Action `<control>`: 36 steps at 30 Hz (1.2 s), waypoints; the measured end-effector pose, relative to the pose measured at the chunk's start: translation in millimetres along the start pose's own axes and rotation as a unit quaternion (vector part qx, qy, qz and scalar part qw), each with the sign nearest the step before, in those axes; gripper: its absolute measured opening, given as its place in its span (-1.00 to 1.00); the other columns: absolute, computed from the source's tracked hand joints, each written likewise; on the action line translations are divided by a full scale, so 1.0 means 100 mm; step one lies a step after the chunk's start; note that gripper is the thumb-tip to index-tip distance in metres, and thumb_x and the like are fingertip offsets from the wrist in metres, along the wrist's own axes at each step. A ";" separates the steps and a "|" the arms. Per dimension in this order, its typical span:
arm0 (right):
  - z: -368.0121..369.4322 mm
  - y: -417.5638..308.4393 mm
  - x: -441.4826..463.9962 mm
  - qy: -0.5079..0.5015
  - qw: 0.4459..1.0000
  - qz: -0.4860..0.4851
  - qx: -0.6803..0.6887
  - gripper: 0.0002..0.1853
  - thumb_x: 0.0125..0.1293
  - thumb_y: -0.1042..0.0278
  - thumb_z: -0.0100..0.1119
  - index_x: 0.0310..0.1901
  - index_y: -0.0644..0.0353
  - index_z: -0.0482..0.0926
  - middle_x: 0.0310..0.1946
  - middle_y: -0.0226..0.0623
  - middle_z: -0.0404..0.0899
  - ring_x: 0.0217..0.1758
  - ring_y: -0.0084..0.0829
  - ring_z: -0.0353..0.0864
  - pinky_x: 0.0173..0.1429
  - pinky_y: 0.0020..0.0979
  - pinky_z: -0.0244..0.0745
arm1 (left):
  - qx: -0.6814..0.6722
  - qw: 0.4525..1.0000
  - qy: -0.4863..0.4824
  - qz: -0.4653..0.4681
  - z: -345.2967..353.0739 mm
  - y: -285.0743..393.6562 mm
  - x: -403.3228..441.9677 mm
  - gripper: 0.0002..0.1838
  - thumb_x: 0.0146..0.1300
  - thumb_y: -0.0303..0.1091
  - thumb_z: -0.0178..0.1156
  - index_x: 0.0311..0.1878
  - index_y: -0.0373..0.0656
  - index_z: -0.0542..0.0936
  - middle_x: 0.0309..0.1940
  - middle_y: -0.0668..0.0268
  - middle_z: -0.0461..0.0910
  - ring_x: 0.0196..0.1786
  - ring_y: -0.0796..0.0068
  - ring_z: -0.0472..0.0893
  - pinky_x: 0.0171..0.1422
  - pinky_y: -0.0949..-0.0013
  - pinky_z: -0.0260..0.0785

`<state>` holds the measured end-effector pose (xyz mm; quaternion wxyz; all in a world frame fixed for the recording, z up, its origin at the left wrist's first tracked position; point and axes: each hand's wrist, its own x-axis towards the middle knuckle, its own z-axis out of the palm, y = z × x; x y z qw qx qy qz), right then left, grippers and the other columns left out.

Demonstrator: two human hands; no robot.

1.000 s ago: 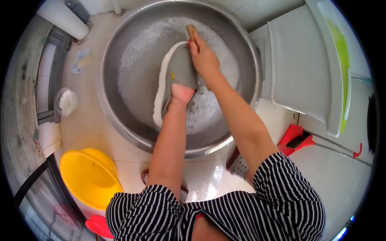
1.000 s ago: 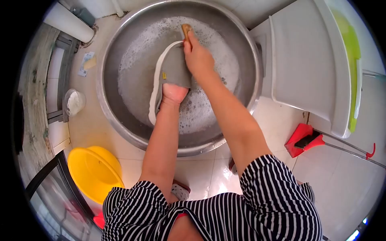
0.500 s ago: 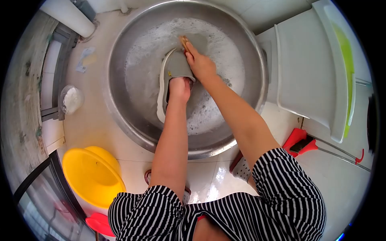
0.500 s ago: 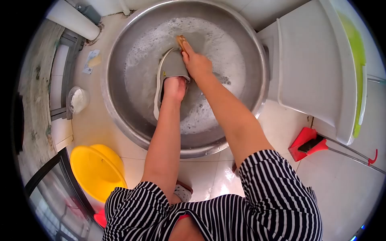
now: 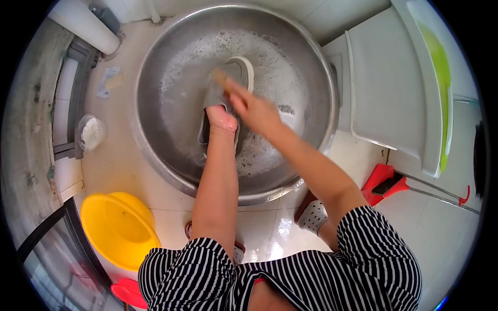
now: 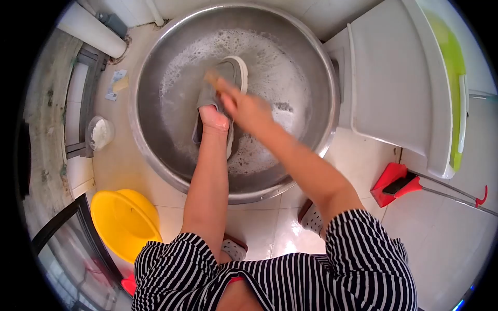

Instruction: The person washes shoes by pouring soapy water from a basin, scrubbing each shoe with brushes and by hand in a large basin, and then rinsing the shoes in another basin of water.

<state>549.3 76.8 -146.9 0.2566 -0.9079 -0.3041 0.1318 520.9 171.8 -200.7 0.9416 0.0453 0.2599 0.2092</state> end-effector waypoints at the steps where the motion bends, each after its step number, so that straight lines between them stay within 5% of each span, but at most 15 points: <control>1: -0.05 0.04 0.22 0.042 0.998 -0.003 -0.053 -0.59 0.38 0.02 -0.04 0.25 -0.40 0.36 -0.46 -0.14 0.62 -0.38 -0.06 0.63 -0.28 -0.13 0.51 | -0.009 0.997 -0.079 0.016 0.09 -0.02 -0.02 -0.57 0.44 -0.12 -0.16 0.22 -0.17 0.41 0.18 0.27 0.45 0.21 0.34 0.42 0.34 0.29 0.25; 4: -0.09 0.15 0.72 0.121 0.986 0.091 -0.072 -0.57 0.36 0.01 -0.03 0.27 -0.39 0.34 -0.49 -0.15 0.62 -0.41 -0.05 0.63 -0.33 -0.10 0.50 | 0.072 0.993 -0.098 0.013 0.28 0.01 -0.21 -0.55 0.45 -0.13 -0.18 0.24 -0.20 0.39 0.21 0.27 0.43 0.24 0.35 0.40 0.38 0.30 0.20; 8: -0.01 -0.07 -0.16 0.074 0.997 -0.032 0.017 -0.54 0.37 -0.03 -0.05 0.29 -0.29 0.35 -0.34 -0.10 0.65 -0.27 -0.08 0.66 -0.22 -0.18 0.51 | 0.006 0.998 -0.064 0.002 0.09 0.10 0.02 -0.58 0.42 -0.10 -0.11 0.15 -0.17 0.45 0.09 0.28 0.51 0.14 0.38 0.49 0.26 0.31 0.33; 9: -0.02 -0.09 -0.32 0.073 0.997 -0.028 0.015 -0.54 0.37 -0.03 -0.05 0.29 -0.29 0.35 -0.34 -0.10 0.65 -0.27 -0.08 0.66 -0.22 -0.18 0.51 | -0.172 0.875 -0.439 -0.109 -0.45 0.06 0.39 -0.62 0.42 -0.11 -0.10 0.11 -0.16 0.47 0.05 0.30 0.53 0.09 0.41 0.51 0.22 0.32 0.37; 10: -0.03 -0.11 -0.42 0.060 0.997 -0.038 0.002 -0.56 0.37 0.06 -0.04 0.28 -0.30 0.34 -0.42 -0.12 0.63 -0.36 -0.06 0.63 -0.28 -0.13 0.49 | -0.174 0.875 -0.438 -0.110 -0.38 0.05 0.33 -0.62 0.42 -0.11 -0.10 0.11 -0.16 0.47 0.05 0.30 0.53 0.09 0.41 0.51 0.22 0.32 0.37; 12: -0.09 -0.12 -0.31 0.048 0.998 -0.042 -0.007 -0.56 0.36 0.14 -0.02 0.27 -0.30 0.34 -0.51 -0.14 0.61 -0.44 -0.04 0.61 -0.33 -0.07 0.47 | 0.037 0.998 -0.050 0.000 -0.03 0.01 0.02 -0.59 0.42 -0.11 -0.10 0.16 -0.17 0.44 0.10 0.26 0.50 0.13 0.37 0.49 0.26 0.29 0.34; 15: -0.32 0.08 0.42 0.087 0.992 0.048 -0.075 -0.50 0.34 0.20 0.05 0.31 -0.31 0.30 -0.42 -0.08 0.63 -0.38 -0.08 0.64 -0.24 -0.13 0.51 | 0.041 0.995 -0.094 0.006 0.40 0.00 -0.23 -0.53 0.43 -0.11 -0.15 0.25 -0.22 0.38 0.19 0.19 0.44 0.20 0.27 0.45 0.31 0.23 0.30; 17: -0.25 0.12 0.53 0.161 0.980 0.110 0.047 -0.50 0.33 0.25 0.08 0.31 -0.25 0.32 -0.35 -0.02 0.63 -0.32 -0.12 0.66 -0.17 -0.17 0.52 | 0.066 0.994 -0.085 0.005 0.38 0.03 -0.25 -0.51 0.43 -0.10 -0.16 0.27 -0.24 0.35 0.22 0.16 0.42 0.22 0.24 0.43 0.32 0.21 0.29; 19: -0.03 0.09 0.16 0.170 0.976 0.071 0.114 -0.50 0.35 0.22 0.06 0.32 -0.22 0.32 -0.35 0.00 0.63 -0.31 -0.11 0.65 -0.16 -0.17 0.51 | -0.070 0.986 -0.150 -0.022 0.24 0.11 -0.09 -0.50 0.43 -0.10 -0.16 0.26 -0.26 0.35 0.20 0.15 0.43 0.22 0.18 0.43 0.32 0.14 0.29; 22: 0.17 0.00 -0.61 0.135 0.976 -0.016 0.171 -0.51 0.37 0.19 0.04 0.33 -0.18 0.30 -0.36 0.01 0.62 -0.31 -0.09 0.65 -0.15 -0.18 0.50 | -0.175 0.976 -0.127 -0.004 -0.24 0.26 0.13 -0.49 0.43 -0.08 -0.18 0.24 -0.27 0.36 0.20 0.14 0.43 0.21 0.14 0.43 0.32 0.09 0.30; 24: 0.10 -0.07 -0.58 0.095 0.979 -0.074 0.163 -0.50 0.37 0.18 0.03 0.34 -0.16 0.30 -0.38 0.00 0.62 -0.32 -0.09 0.65 -0.16 -0.18 0.49 | -0.102 0.991 -0.085 0.005 -0.30 0.25 0.12 -0.50 0.44 -0.09 -0.20 0.24 -0.27 0.36 0.20 0.14 0.42 0.22 0.14 0.43 0.33 0.09 0.29; 26: -0.12 -0.14 -0.06 0.077 0.988 0.027 0.132 -0.51 0.38 0.17 0.04 0.34 -0.17 0.30 -0.36 0.03 0.62 -0.32 -0.09 0.66 -0.17 -0.19 0.50 | -0.144 0.981 -0.119 0.059 -0.13 0.13 0.03 -0.53 0.45 -0.17 -0.22 0.26 -0.30 0.33 0.19 0.10 0.42 0.24 0.14 0.40 0.37 0.10 0.25; 29: -0.16 -0.29 0.44 0.146 0.974 0.040 0.168 -0.50 0.36 0.20 0.05 0.34 -0.20 0.31 -0.40 0.01 0.62 -0.38 -0.11 0.66 -0.25 -0.21 0.52 | -0.107 0.990 -0.058 0.075 0.00 0.05 -0.12 -0.52 0.44 -0.21 -0.21 0.29 -0.31 0.29 0.24 0.12 0.38 0.27 0.15 0.38 0.39 0.12 0.23; 32: 0.13 -0.14 -0.14 0.150 0.967 0.001 0.204 -0.48 0.33 0.20 0.10 0.33 -0.28 0.32 -0.46 -0.05 0.61 -0.46 -0.12 0.63 -0.31 -0.22 0.52 | -0.090 0.992 -0.051 0.076 -0.02 0.20 -0.01 -0.50 0.43 -0.17 -0.21 0.29 -0.30 0.29 0.25 0.10 0.37 0.28 0.14 0.37 0.39 0.11 0.22; 36: -0.02 0.09 -0.75 0.043 0.993 -0.082 0.069 -0.45 0.28 0.18 0.16 0.31 -0.39 0.33 -0.51 -0.12 0.60 -0.50 -0.14 0.61 -0.34 -0.24 0.53 | -0.168 0.984 -0.061 0.014 -0.17 0.33 0.06 -0.54 0.43 -0.17 -0.19 0.22 -0.28 0.37 0.17 0.14 0.45 0.18 0.15 0.46 0.32 0.13 0.31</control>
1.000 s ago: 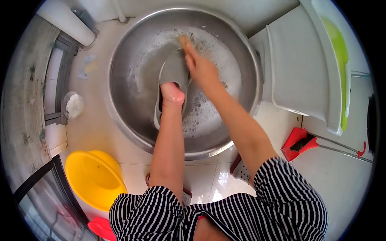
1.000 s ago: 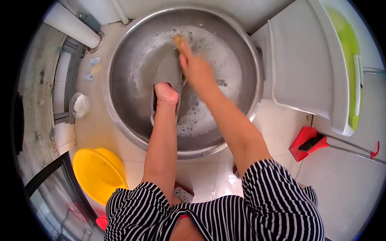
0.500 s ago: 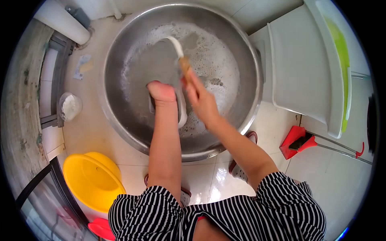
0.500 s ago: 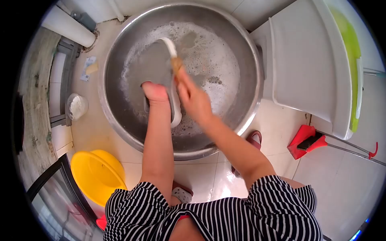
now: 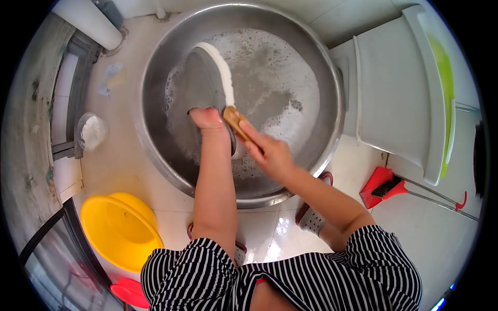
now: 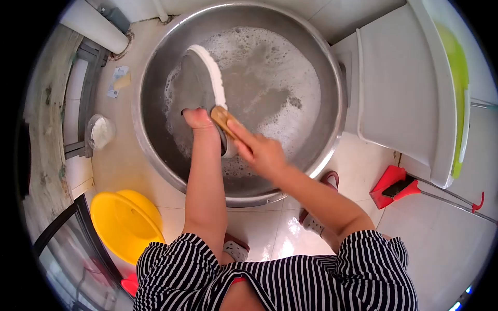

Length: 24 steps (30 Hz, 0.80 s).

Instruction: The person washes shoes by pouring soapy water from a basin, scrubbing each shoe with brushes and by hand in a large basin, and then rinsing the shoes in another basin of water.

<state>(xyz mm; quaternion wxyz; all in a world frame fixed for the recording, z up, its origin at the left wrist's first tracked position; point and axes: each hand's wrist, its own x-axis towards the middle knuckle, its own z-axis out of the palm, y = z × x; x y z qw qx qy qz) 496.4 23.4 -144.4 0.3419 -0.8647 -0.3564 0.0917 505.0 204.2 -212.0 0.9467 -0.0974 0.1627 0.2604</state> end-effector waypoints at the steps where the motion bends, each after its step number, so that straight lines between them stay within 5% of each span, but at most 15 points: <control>1: -0.04 0.01 0.04 -0.028 0.998 -0.007 -0.054 -0.44 0.27 0.18 0.18 0.30 -0.41 0.33 -0.52 -0.14 0.59 -0.50 -0.14 0.61 -0.35 -0.25 0.53 | 0.010 1.000 0.020 0.022 -0.03 -0.07 0.01 -0.53 0.44 -0.15 -0.19 0.24 -0.26 0.36 0.19 0.14 0.43 0.22 0.16 0.43 0.34 0.14 0.29; 3: -0.12 -0.01 0.64 0.029 0.990 -0.034 -0.132 -0.48 0.29 0.15 0.14 0.29 -0.40 0.34 -0.54 -0.16 0.59 -0.53 -0.14 0.59 -0.39 -0.22 0.49 | 0.004 0.999 -0.038 0.026 0.13 -0.29 -0.06 -0.50 0.44 -0.07 -0.18 0.28 -0.20 0.33 0.24 0.15 0.38 0.30 0.18 0.35 0.39 0.18 0.21; 5: -0.11 0.08 1.21 0.080 0.985 0.056 -0.145 -0.52 0.32 0.11 0.09 0.28 -0.37 0.35 -0.56 -0.15 0.58 -0.54 -0.12 0.59 -0.42 -0.17 0.45 | 0.014 0.998 -0.061 0.009 0.28 -0.38 -0.14 -0.50 0.44 -0.06 -0.18 0.29 -0.19 0.32 0.25 0.15 0.37 0.31 0.19 0.34 0.40 0.18 0.20; 8: 0.03 0.11 1.10 0.078 0.992 0.041 -0.087 -0.55 0.34 0.07 0.04 0.27 -0.35 0.36 -0.56 -0.14 0.58 -0.54 -0.11 0.59 -0.41 -0.14 0.44 | 0.040 0.996 -0.083 0.014 0.37 -0.37 -0.08 -0.54 0.43 -0.08 -0.17 0.21 -0.18 0.38 0.13 0.16 0.44 0.19 0.24 0.43 0.32 0.22 0.28; 10: 0.00 -0.16 0.61 0.040 0.995 0.031 -0.089 -0.55 0.34 0.06 0.03 0.28 -0.37 0.34 -0.54 -0.13 0.59 -0.52 -0.10 0.60 -0.39 -0.13 0.46 | -0.009 0.979 -0.198 -0.044 -0.09 -0.21 0.09 -0.56 0.42 -0.06 -0.13 0.18 -0.16 0.41 0.10 0.21 0.49 0.12 0.28 0.49 0.25 0.24 0.35; 11: -0.08 -0.29 0.38 -0.036 0.994 0.039 -0.099 -0.54 0.34 0.05 0.02 0.28 -0.39 0.33 -0.54 -0.12 0.60 -0.51 -0.10 0.60 -0.38 -0.12 0.47 | -0.080 0.911 -0.374 -0.155 -0.46 -0.13 0.34 -0.59 0.41 -0.04 -0.12 0.11 -0.12 0.45 0.01 0.29 0.53 0.01 0.38 0.53 0.14 0.30 0.42; 12: -0.14 -0.35 0.30 -0.110 0.987 0.044 -0.111 -0.54 0.35 0.04 0.02 0.28 -0.42 0.32 -0.53 -0.12 0.60 -0.50 -0.11 0.61 -0.37 -0.11 0.49 | -0.082 0.910 -0.377 -0.154 -0.49 -0.16 0.36 -0.59 0.41 -0.04 -0.12 0.11 -0.12 0.45 0.01 0.29 0.53 0.01 0.38 0.53 0.14 0.30 0.42; 14: -0.15 -0.27 0.54 -0.090 0.985 0.052 -0.139 -0.54 0.35 0.03 0.02 0.28 -0.42 0.32 -0.53 -0.12 0.60 -0.50 -0.10 0.61 -0.36 -0.10 0.50 | -0.090 0.900 -0.404 -0.134 -0.52 -0.30 0.31 -0.60 0.42 -0.03 -0.12 0.08 -0.09 0.46 0.01 0.33 0.54 0.01 0.43 0.53 0.14 0.35 0.42; 15: -0.15 -0.18 0.71 -0.068 0.982 0.062 -0.163 -0.54 0.35 0.02 0.01 0.28 -0.43 0.31 -0.53 -0.12 0.60 -0.49 -0.09 0.62 -0.35 -0.08 0.52 | -0.069 0.972 -0.192 -0.117 -0.27 -0.37 0.09 -0.58 0.42 -0.05 -0.12 0.14 -0.13 0.44 0.08 0.30 0.51 0.10 0.39 0.50 0.23 0.32 0.36; 16: -0.11 -0.01 0.90 -0.018 0.984 0.047 -0.169 -0.55 0.36 0.02 0.00 0.28 -0.42 0.30 -0.53 -0.14 0.61 -0.48 -0.08 0.62 -0.36 -0.07 0.51 | -0.068 0.972 -0.191 -0.121 -0.06 -0.44 -0.03 -0.58 0.42 -0.05 -0.12 0.14 -0.13 0.44 0.08 0.30 0.51 0.10 0.39 0.50 0.23 0.32 0.36; 18: -0.02 0.31 1.32 0.018 0.979 0.071 -0.192 -0.56 0.37 0.03 -0.04 0.29 -0.39 0.28 -0.48 -0.13 0.62 -0.40 -0.06 0.64 -0.32 -0.07 0.51 | 0.077 0.995 -0.038 -0.055 0.21 -0.51 -0.11 -0.56 0.42 -0.09 -0.13 0.20 -0.16 0.41 0.19 0.26 0.45 0.22 0.33 0.43 0.34 0.27 0.26; 24: 0.51 0.86 1.25 0.075 0.960 0.228 -0.147 -0.51 0.40 0.05 -0.09 0.35 -0.30 0.20 -0.26 0.00 0.62 -0.16 -0.07 0.63 -0.11 -0.11 0.50 | 0.058 0.998 0.008 -0.005 -0.06 -0.41 -0.03 -0.53 0.42 -0.13 -0.17 0.27 -0.21 0.36 0.27 0.22 0.37 0.30 0.26 0.35 0.42 0.22 0.16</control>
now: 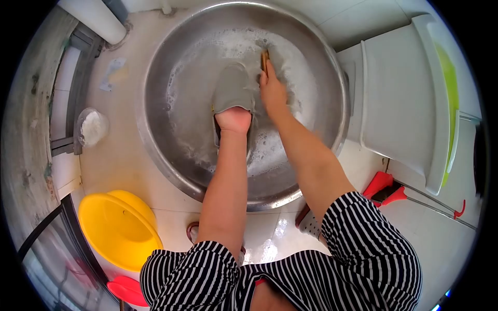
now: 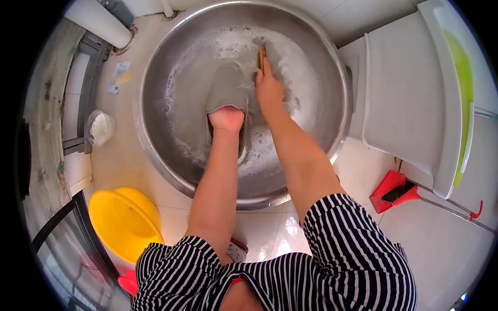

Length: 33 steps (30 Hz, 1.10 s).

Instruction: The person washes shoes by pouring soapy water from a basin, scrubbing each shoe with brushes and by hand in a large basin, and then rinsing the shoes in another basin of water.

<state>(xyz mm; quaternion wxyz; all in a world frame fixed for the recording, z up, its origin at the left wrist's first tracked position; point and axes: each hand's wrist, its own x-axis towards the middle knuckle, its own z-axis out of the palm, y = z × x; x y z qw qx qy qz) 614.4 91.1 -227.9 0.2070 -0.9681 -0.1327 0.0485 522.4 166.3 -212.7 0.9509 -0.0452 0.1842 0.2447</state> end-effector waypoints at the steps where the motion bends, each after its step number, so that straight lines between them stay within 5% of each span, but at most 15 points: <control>1: 0.06 0.08 -0.07 0.006 0.998 0.044 0.037 -0.51 0.40 0.04 -0.08 0.35 -0.28 0.22 -0.22 0.03 0.61 -0.11 -0.06 0.62 -0.06 -0.12 0.49 | -0.014 1.000 0.002 0.004 -0.03 0.03 0.00 -0.52 0.42 -0.13 -0.17 0.27 -0.21 0.36 0.27 0.22 0.37 0.31 0.26 0.35 0.42 0.21 0.16; 4: -0.31 -0.02 -0.45 -0.070 0.979 -0.022 0.192 -0.53 0.38 0.02 -0.04 0.32 -0.32 0.31 -0.25 0.03 0.62 -0.16 -0.03 0.63 -0.05 -0.14 0.50 | -0.035 0.999 -0.029 0.009 -0.09 0.02 0.05 -0.54 0.41 -0.11 -0.14 0.23 -0.18 0.39 0.20 0.24 0.44 0.24 0.29 0.40 0.39 0.20 0.21; 7: -0.65 -0.26 -1.01 -0.154 0.976 -0.116 0.103 -0.57 0.36 0.00 -0.01 0.26 -0.34 0.40 -0.31 0.02 0.63 -0.23 -0.01 0.64 -0.06 -0.12 0.51 | -0.011 0.997 0.072 -0.040 -0.25 0.05 0.09 -0.56 0.40 -0.08 -0.11 0.17 -0.15 0.43 0.10 0.29 0.49 0.16 0.32 0.45 0.35 0.21 0.24; 10: -0.61 -0.38 -0.71 -0.151 0.978 -0.135 0.044 -0.58 0.36 0.02 -0.01 0.25 -0.37 0.40 -0.35 0.01 0.63 -0.28 0.00 0.64 -0.12 -0.10 0.52 | 0.026 0.994 0.047 -0.096 -0.33 -0.04 0.10 -0.57 0.39 -0.03 -0.08 0.13 -0.13 0.45 0.02 0.34 0.51 0.09 0.36 0.48 0.32 0.21 0.27; 11: -0.52 -0.32 -0.46 -0.110 0.986 -0.125 -0.019 -0.58 0.35 0.05 -0.01 0.25 -0.33 0.38 -0.37 -0.01 0.63 -0.31 -0.01 0.63 -0.17 -0.09 0.52 | -0.020 0.992 -0.048 -0.114 -0.39 -0.09 0.14 -0.56 0.40 -0.04 -0.09 0.16 -0.13 0.44 0.10 0.33 0.49 0.15 0.35 0.45 0.34 0.24 0.24; 15: -0.42 -0.27 -0.17 0.021 0.996 -0.058 0.066 -0.54 0.38 0.09 -0.04 0.31 -0.26 0.31 -0.44 -0.03 0.62 -0.37 -0.01 0.63 -0.21 -0.10 0.51 | 0.112 0.989 -0.036 -0.086 0.01 -0.23 -0.07 -0.53 0.42 -0.10 -0.13 0.26 -0.16 0.37 0.24 0.28 0.40 0.27 0.32 0.38 0.39 0.27 0.18; 18: -0.79 -0.39 -0.93 -0.127 0.979 -0.137 0.078 -0.56 0.40 0.10 -0.07 0.30 -0.25 0.32 -0.43 -0.01 0.62 -0.36 0.01 0.62 -0.22 -0.07 0.49 | 0.153 0.983 0.020 -0.103 -0.18 -0.08 -0.02 -0.53 0.41 -0.09 -0.11 0.26 -0.14 0.37 0.21 0.27 0.42 0.21 0.35 0.41 0.31 0.29 0.26; 20: -0.92 -0.35 -0.98 -0.126 0.977 -0.164 0.058 -0.56 0.40 0.10 -0.07 0.30 -0.26 0.32 -0.44 -0.01 0.62 -0.37 0.01 0.62 -0.23 -0.08 0.49 | 0.375 0.917 0.081 -0.115 -0.37 -0.03 -0.01 -0.53 0.38 -0.06 -0.05 0.25 -0.10 0.39 0.12 0.30 0.47 0.12 0.36 0.47 0.19 0.32 0.35; 23: -1.04 -0.29 -0.47 -0.101 0.984 -0.150 0.007 -0.56 0.39 0.11 -0.03 0.30 -0.29 0.32 -0.46 -0.03 0.61 -0.42 0.00 0.61 -0.28 -0.10 0.49 | 0.344 0.929 0.121 -0.058 -0.28 -0.25 -0.10 -0.53 0.33 -0.07 -0.01 0.23 -0.08 0.40 0.01 0.31 0.52 0.02 0.40 0.53 0.10 0.38 0.40; 24: -1.06 -0.32 -0.30 -0.075 0.991 -0.107 -0.028 -0.55 0.37 0.11 0.00 0.30 -0.31 0.32 -0.49 -0.03 0.61 -0.46 -0.01 0.60 -0.32 -0.10 0.49 | 0.670 0.735 0.035 0.101 -0.29 -0.15 -0.19 -0.46 0.25 -0.08 0.05 0.27 -0.08 0.37 0.12 0.29 0.46 0.14 0.34 0.45 0.21 0.33 0.31; 25: -1.06 -0.33 -0.34 -0.075 0.991 -0.108 -0.028 -0.55 0.37 0.11 0.00 0.30 -0.31 0.32 -0.49 -0.03 0.61 -0.46 -0.01 0.60 -0.32 -0.10 0.49 | 0.878 0.410 -0.057 0.242 -0.28 -0.09 -0.24 -0.37 0.16 -0.10 0.12 0.31 -0.07 0.34 0.22 0.27 0.40 0.26 0.27 0.37 0.31 0.27 0.23; 26: -1.07 -0.37 -0.43 -0.102 0.987 -0.109 -0.061 -0.55 0.36 0.09 0.02 0.29 -0.32 0.33 -0.44 -0.08 0.63 -0.42 -0.05 0.62 -0.29 -0.14 0.50 | 0.895 0.343 -0.076 0.274 -0.22 -0.07 -0.26 -0.39 0.16 -0.11 0.11 0.30 -0.06 0.35 0.22 0.26 0.41 0.26 0.26 0.38 0.31 0.27 0.23; 28: -1.17 -0.37 -0.77 -0.148 0.975 -0.136 -0.094 -0.52 0.35 0.05 0.04 0.31 -0.36 0.31 -0.42 -0.14 0.64 -0.39 -0.09 0.64 -0.28 -0.17 0.51 | 0.886 0.407 -0.078 0.210 -0.05 -0.03 -0.24 -0.41 0.17 -0.14 0.09 0.29 -0.05 0.36 0.21 0.25 0.42 0.25 0.25 0.39 0.31 0.28 0.24; 32: -1.43 -0.51 -1.41 -0.238 0.922 -0.273 -0.135 -0.47 0.35 0.03 0.05 0.34 -0.47 0.22 -0.44 -0.19 0.64 -0.41 -0.11 0.64 -0.30 -0.15 0.51 | 0.896 0.408 -0.080 0.157 0.08 -0.02 -0.24 -0.46 0.18 -0.20 0.07 0.27 -0.01 0.39 0.19 0.23 0.44 0.23 0.24 0.42 0.30 0.28 0.25; 33: -1.33 -0.46 -1.26 -0.193 0.934 -0.227 -0.196 -0.45 0.34 -0.01 0.05 0.35 -0.51 0.20 -0.43 -0.20 0.65 -0.39 -0.09 0.65 -0.29 -0.15 0.52 | 0.898 0.407 -0.080 0.144 0.09 -0.04 -0.24 -0.47 0.18 -0.21 0.06 0.26 -0.01 0.39 0.19 0.23 0.45 0.23 0.23 0.42 0.30 0.28 0.26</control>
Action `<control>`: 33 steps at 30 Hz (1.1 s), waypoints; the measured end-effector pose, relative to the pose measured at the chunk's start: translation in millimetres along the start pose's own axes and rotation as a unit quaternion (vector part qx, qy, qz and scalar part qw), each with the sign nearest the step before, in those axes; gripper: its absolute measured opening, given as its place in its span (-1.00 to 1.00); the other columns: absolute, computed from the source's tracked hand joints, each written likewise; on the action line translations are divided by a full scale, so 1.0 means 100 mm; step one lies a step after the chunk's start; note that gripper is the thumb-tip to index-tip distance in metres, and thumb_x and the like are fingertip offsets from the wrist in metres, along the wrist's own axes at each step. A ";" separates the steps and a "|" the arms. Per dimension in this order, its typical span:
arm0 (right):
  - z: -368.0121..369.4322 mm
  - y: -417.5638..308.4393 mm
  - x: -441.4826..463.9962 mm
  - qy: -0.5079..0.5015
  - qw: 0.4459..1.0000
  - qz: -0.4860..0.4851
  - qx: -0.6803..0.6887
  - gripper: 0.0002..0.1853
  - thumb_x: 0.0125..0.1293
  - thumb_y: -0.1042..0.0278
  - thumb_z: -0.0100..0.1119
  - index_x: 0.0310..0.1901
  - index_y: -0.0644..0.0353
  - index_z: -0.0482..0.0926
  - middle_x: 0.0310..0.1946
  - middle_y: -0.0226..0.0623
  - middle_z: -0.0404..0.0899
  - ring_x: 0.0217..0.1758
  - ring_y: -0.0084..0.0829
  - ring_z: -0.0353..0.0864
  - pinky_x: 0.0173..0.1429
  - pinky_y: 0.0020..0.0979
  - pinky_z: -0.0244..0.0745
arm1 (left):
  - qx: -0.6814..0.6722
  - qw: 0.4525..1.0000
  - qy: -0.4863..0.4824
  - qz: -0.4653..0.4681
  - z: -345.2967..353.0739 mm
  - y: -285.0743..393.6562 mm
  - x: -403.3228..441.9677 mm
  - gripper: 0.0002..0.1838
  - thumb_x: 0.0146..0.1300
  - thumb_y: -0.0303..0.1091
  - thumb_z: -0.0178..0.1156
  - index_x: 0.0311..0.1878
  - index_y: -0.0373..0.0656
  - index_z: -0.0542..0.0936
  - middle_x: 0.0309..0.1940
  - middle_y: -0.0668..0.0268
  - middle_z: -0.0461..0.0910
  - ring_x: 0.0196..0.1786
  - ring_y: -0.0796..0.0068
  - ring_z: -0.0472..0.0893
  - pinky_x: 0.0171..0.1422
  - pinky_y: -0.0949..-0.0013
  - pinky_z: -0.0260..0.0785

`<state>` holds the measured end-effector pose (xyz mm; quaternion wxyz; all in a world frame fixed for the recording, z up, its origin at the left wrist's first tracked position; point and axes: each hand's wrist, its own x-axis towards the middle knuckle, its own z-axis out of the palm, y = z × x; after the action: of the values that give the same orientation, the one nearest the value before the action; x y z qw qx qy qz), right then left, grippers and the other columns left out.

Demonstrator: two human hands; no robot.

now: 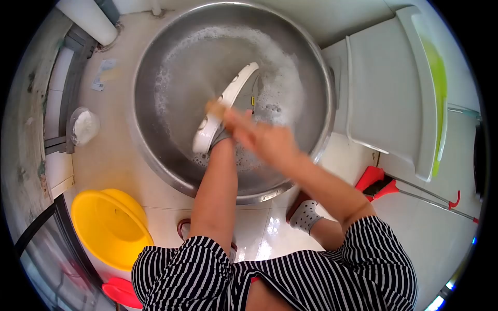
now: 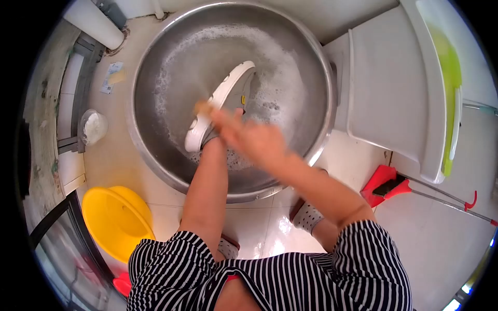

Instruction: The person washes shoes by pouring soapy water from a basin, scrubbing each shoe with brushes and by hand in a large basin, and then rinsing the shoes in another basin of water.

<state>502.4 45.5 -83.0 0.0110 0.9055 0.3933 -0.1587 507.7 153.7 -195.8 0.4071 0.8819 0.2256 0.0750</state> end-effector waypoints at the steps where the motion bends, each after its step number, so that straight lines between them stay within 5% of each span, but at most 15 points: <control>1: 0.10 0.24 0.22 0.091 0.995 0.006 0.026 -0.47 0.32 0.00 0.06 0.32 -0.48 0.25 -0.55 -0.25 0.60 -0.51 -0.13 0.61 -0.42 -0.18 0.50 | 0.001 1.000 -0.006 -0.001 0.01 0.03 0.01 -0.48 0.18 -0.22 0.05 0.26 0.00 0.40 0.19 0.22 0.45 0.22 0.23 0.43 0.30 0.28 0.26; 2: 0.15 0.50 0.45 0.185 0.981 0.009 0.052 -0.49 0.31 0.01 0.07 0.30 -0.45 0.29 -0.68 -0.29 0.54 -0.64 -0.18 0.58 -0.55 -0.21 0.47 | 0.008 1.000 -0.013 -0.007 -0.01 0.05 0.00 -0.49 0.18 -0.24 0.04 0.25 0.01 0.41 0.18 0.22 0.46 0.22 0.22 0.44 0.29 0.28 0.26; 5: 0.16 0.92 0.78 0.159 0.982 0.098 0.019 -0.48 0.34 0.03 0.04 0.33 -0.43 0.26 -0.57 -0.21 0.59 -0.49 -0.16 0.63 -0.38 -0.19 0.53 | -0.043 0.995 0.057 0.075 0.04 -0.06 -0.16 -0.52 0.16 -0.30 0.03 0.21 0.02 0.44 0.17 0.21 0.47 0.20 0.22 0.45 0.27 0.28 0.28; 8: 0.18 1.19 0.95 0.138 0.951 0.079 0.265 -0.37 0.29 -0.09 0.08 0.39 -0.29 0.20 -0.06 -0.08 0.60 0.08 -0.17 0.55 0.17 -0.24 0.40 | -0.142 0.977 -0.154 -0.039 -0.18 -0.03 0.05 -0.50 0.28 -0.13 0.04 0.25 -0.09 0.41 0.22 0.25 0.41 0.22 0.32 0.36 0.31 0.37 0.18; 9: 0.11 1.09 0.89 0.133 0.951 0.079 0.267 -0.37 0.29 -0.09 0.08 0.39 -0.29 0.20 -0.06 -0.08 0.60 0.08 -0.17 0.55 0.17 -0.24 0.40 | -0.396 0.892 -0.157 -0.150 -0.15 -0.02 0.05 -0.54 0.35 -0.16 -0.05 0.24 -0.17 0.42 0.23 0.26 0.40 0.23 0.34 0.35 0.30 0.36 0.17; 12: 0.19 0.86 0.77 -0.095 0.920 0.008 0.380 -0.07 0.15 -0.10 0.27 0.46 -0.01 0.02 0.32 -0.14 0.29 0.37 -0.22 0.27 0.41 -0.36 0.12 | -0.438 0.856 -0.149 -0.230 -0.20 -0.01 0.08 -0.49 0.34 -0.16 -0.02 0.27 -0.26 0.36 0.17 0.20 0.43 0.20 0.32 0.39 0.28 0.36 0.19; 15: 0.45 0.77 0.64 -0.015 0.864 0.053 0.500 -0.01 0.17 -0.02 0.28 0.47 0.17 -0.11 0.38 -0.07 0.19 0.41 -0.22 0.22 0.43 -0.34 0.10 | -0.486 0.833 -0.138 -0.225 -0.25 -0.14 0.19 -0.47 0.32 -0.17 0.04 0.27 -0.27 0.34 0.16 0.18 0.45 0.17 0.29 0.43 0.26 0.35 0.21; 17: 0.54 0.64 0.61 0.018 0.865 0.075 0.496 0.01 0.20 -0.03 0.27 0.46 0.26 -0.15 0.38 -0.04 0.17 0.42 -0.22 0.21 0.44 -0.33 0.08 | -0.550 0.800 -0.041 -0.237 -0.18 -0.05 0.24 -0.50 0.29 -0.17 0.06 0.21 -0.28 0.40 0.10 0.17 0.50 0.12 0.27 0.48 0.22 0.28 0.26; 19: 0.61 0.51 0.59 0.065 0.846 0.125 0.514 -0.02 0.21 -0.02 0.26 0.45 0.27 -0.13 0.35 -0.04 0.21 0.41 -0.23 0.21 0.43 -0.34 0.10 | -0.307 0.935 -0.041 -0.174 -0.14 -0.02 0.23 -0.58 0.28 -0.23 0.10 0.10 -0.31 0.46 -0.02 0.14 0.55 0.09 0.33 0.50 0.17 0.30 0.30; 21: 0.52 0.48 0.60 0.010 0.853 0.156 0.497 -0.12 0.30 -0.04 0.13 0.45 0.24 -0.08 0.31 -0.08 0.29 0.33 -0.19 0.33 0.36 -0.31 0.21 | -0.373 0.919 0.014 -0.128 -0.08 -0.07 0.21 -0.63 0.23 -0.29 0.17 0.03 -0.33 0.47 -0.16 0.14 0.58 -0.09 0.38 0.57 0.04 0.34 0.38; 23: 0.52 0.67 0.75 0.038 0.799 0.245 0.548 -0.25 0.38 -0.08 -0.03 0.44 0.19 0.00 0.25 -0.06 0.39 0.23 -0.12 0.44 0.28 -0.27 0.29 | -0.532 0.825 0.042 -0.184 -0.09 -0.16 0.24 -0.75 0.19 -0.41 0.22 -0.07 -0.26 0.54 -0.29 0.33 0.61 -0.31 0.55 0.56 -0.19 0.44 0.40; 24: 1.00 0.96 0.92 0.186 0.841 0.235 0.450 -0.34 0.44 -0.07 -0.17 0.42 0.15 0.07 0.17 -0.05 0.47 0.16 -0.08 0.51 0.23 -0.26 0.34 | -0.531 0.825 0.047 -0.185 -0.15 -0.14 0.24 -0.75 0.19 -0.41 0.22 -0.07 -0.26 0.54 -0.29 0.33 0.61 -0.31 0.55 0.56 -0.19 0.44 0.40; 27: 0.87 0.87 0.93 0.087 0.911 0.269 0.299 -0.39 0.44 -0.01 -0.16 0.40 0.15 0.13 0.19 -0.02 0.44 0.19 -0.10 0.49 0.24 -0.29 0.34 | -0.582 0.789 0.035 -0.192 -0.26 -0.07 0.21 -0.78 0.19 -0.43 0.19 -0.10 -0.25 0.57 -0.29 0.34 0.61 -0.31 0.57 0.56 -0.18 0.45 0.40; 31: 0.42 0.50 0.54 0.115 0.850 0.187 0.479 -0.50 0.41 0.02 -0.08 0.36 -0.19 0.26 0.02 0.06 0.54 0.07 -0.03 0.55 0.18 -0.22 0.40 | -0.662 0.706 0.032 -0.251 -0.29 -0.16 0.29 -0.59 0.34 -0.04 0.04 -0.04 -0.22 0.55 -0.23 0.31 0.61 -0.25 0.52 0.56 -0.14 0.38 0.42; 33: 0.23 0.25 0.29 0.098 0.918 0.096 0.371 -0.51 0.40 0.03 -0.06 0.34 -0.25 0.28 -0.10 0.03 0.58 -0.04 -0.02 0.58 0.08 -0.19 0.45 | -0.712 0.639 0.029 -0.288 -0.31 -0.15 0.29 -0.47 0.37 0.11 -0.03 0.01 -0.22 0.53 -0.18 0.29 0.60 -0.20 0.50 0.56 -0.12 0.37 0.41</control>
<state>532.9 45.5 -116.0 -0.3496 0.8890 0.2160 -0.2018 518.6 196.7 -188.6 0.9034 0.2065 0.3569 0.1172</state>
